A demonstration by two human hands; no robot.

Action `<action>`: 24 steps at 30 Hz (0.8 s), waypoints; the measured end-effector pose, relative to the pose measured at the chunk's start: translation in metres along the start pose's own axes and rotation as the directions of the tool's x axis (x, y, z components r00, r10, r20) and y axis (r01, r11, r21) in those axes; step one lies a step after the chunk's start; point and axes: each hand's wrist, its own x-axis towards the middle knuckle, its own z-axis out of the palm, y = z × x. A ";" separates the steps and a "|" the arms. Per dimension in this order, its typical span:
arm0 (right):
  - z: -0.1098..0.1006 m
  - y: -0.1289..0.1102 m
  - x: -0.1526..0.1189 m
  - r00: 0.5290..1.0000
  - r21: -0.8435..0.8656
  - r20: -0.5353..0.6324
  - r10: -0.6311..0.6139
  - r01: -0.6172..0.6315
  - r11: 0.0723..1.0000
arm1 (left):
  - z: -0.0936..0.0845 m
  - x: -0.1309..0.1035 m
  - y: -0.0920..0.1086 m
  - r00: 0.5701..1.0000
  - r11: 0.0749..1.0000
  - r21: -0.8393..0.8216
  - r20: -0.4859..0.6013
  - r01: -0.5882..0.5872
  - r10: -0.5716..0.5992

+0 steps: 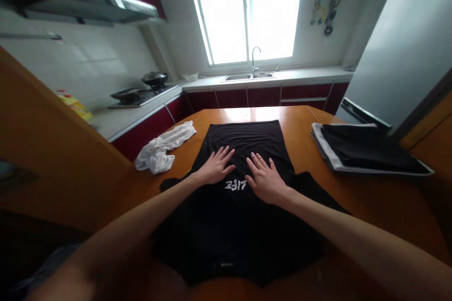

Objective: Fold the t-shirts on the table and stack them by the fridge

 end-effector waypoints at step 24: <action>0.004 0.067 -0.079 0.876 0.029 -0.108 0.470 -0.470 0.882 | 0.006 -0.101 0.047 0.969 0.993 -0.046 -0.218 0.111 -0.118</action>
